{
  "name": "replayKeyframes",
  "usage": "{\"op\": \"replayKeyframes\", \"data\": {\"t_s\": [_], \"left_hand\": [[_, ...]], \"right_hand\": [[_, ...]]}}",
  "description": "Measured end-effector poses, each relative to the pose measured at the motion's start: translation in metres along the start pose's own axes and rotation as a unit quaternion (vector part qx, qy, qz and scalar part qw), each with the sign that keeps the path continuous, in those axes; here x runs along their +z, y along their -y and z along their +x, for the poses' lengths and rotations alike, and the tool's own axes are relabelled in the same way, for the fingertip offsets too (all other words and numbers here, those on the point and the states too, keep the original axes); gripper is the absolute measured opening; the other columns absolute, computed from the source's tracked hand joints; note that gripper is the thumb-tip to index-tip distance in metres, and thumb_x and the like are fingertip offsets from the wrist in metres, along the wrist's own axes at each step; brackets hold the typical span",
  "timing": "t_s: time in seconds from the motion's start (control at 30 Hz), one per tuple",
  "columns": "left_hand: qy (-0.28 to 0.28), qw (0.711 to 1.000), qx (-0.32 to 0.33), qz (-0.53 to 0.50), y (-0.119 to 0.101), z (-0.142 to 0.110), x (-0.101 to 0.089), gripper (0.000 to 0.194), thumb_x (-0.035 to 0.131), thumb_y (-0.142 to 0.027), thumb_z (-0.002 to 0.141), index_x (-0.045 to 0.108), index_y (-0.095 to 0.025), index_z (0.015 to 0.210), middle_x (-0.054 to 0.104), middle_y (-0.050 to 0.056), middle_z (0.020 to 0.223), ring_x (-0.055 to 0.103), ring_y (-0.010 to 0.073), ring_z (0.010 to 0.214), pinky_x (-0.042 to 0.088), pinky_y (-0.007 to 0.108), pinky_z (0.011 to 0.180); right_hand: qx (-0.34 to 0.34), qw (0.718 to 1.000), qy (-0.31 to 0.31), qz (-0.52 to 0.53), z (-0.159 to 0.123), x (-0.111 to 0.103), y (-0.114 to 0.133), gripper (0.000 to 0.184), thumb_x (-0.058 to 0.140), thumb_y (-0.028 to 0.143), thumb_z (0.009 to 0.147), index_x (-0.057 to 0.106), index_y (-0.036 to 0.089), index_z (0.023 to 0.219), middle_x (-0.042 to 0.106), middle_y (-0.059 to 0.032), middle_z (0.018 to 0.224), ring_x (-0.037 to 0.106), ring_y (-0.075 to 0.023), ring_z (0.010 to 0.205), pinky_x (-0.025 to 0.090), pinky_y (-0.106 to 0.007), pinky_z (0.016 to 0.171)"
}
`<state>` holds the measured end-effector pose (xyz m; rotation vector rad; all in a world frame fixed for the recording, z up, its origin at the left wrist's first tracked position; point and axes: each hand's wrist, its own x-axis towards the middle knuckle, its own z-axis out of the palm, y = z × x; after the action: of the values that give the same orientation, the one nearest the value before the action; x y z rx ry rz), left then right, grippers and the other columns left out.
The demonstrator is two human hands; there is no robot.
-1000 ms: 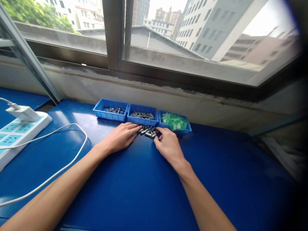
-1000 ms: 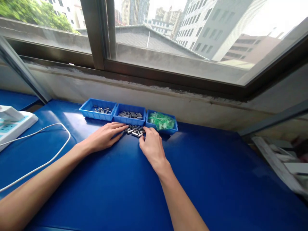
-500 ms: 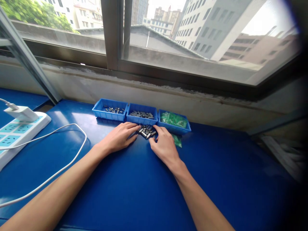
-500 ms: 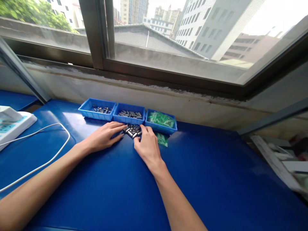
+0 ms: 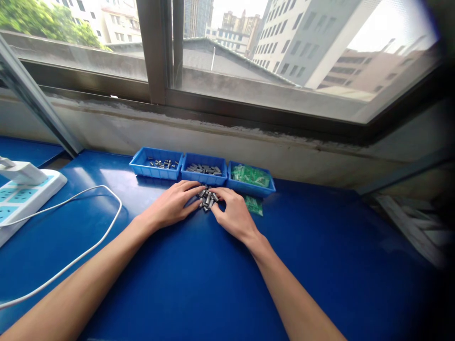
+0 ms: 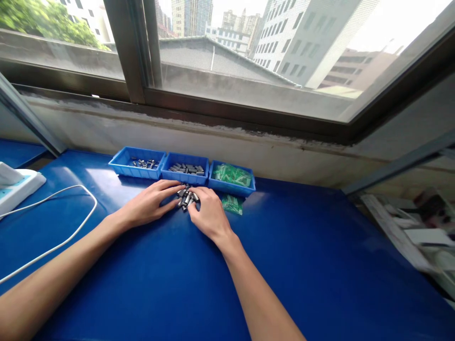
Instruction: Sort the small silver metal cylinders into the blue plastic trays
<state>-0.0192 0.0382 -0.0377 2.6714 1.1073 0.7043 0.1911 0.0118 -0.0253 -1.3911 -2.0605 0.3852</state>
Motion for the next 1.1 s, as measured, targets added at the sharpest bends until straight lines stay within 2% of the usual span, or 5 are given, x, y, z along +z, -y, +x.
{"op": "replayKeyframes", "data": {"t_s": [0.1, 0.27, 0.43, 0.93, 1.1], "left_hand": [[0.012, 1.0, 0.011, 0.012, -0.005, 0.0, 0.0, 0.052, 0.049, -0.045, 0.098, 0.051, -0.02, 0.143, 0.051, 0.014, 0.146, 0.048, 0.029, 0.133, 0.041, 0.046, 0.112], [0.029, 0.999, 0.032, 0.018, -0.01, 0.0, -0.001, 0.056, 0.053, -0.052, 0.095, 0.052, -0.023, 0.143, 0.05, 0.014, 0.147, 0.043, 0.0323, 0.136, 0.04, 0.051, 0.111], [0.017, 0.998, 0.04, 0.047, -0.015, 0.002, -0.001, 0.049, 0.048, -0.047, 0.098, 0.056, -0.023, 0.14, 0.052, 0.013, 0.145, 0.039, 0.0335, 0.139, 0.038, 0.053, 0.112], [0.054, 0.991, 0.08, 0.088, -0.036, 0.008, 0.015, 0.05, 0.041, -0.048, 0.1, 0.049, -0.027, 0.145, 0.043, 0.012, 0.153, 0.029, 0.0355, 0.146, 0.034, 0.056, 0.114], [0.054, 0.992, 0.077, 0.085, -0.036, 0.008, 0.015, 0.049, 0.041, -0.047, 0.101, 0.05, -0.027, 0.145, 0.046, 0.012, 0.151, 0.031, 0.0349, 0.144, 0.035, 0.056, 0.113]], "right_hand": [[0.015, 1.0, 0.007, 0.009, 0.002, -0.017, 0.002, 0.04, 0.053, 0.013, 0.084, 0.066, 0.016, 0.122, 0.071, -0.0071, 0.12, 0.068, -0.0185, 0.099, 0.053, -0.03, 0.093], [0.118, 0.972, 0.054, -0.197, -0.014, -0.058, -0.001, 0.04, 0.057, 0.017, 0.083, 0.068, 0.017, 0.122, 0.072, -0.0123, 0.116, 0.064, -0.032, 0.111, 0.05, -0.046, 0.098], [0.128, 0.963, 0.068, -0.227, -0.038, -0.058, -0.013, 0.043, 0.055, 0.017, 0.089, 0.061, 0.015, 0.132, 0.061, -0.0167, 0.132, 0.057, -0.0333, 0.122, 0.047, -0.047, 0.103], [0.015, 0.987, -0.053, -0.152, -0.043, -0.044, -0.028, 0.029, 0.049, 0.014, 0.096, 0.069, 0.015, 0.116, 0.075, -0.0108, 0.108, 0.068, -0.0263, 0.099, 0.054, -0.042, 0.092], [-0.006, 0.981, -0.181, -0.071, -0.041, -0.053, -0.031, 0.024, 0.052, 0.021, 0.097, 0.073, 0.018, 0.108, 0.076, -0.0077, 0.105, 0.071, -0.0225, 0.094, 0.055, -0.036, 0.088]]}}
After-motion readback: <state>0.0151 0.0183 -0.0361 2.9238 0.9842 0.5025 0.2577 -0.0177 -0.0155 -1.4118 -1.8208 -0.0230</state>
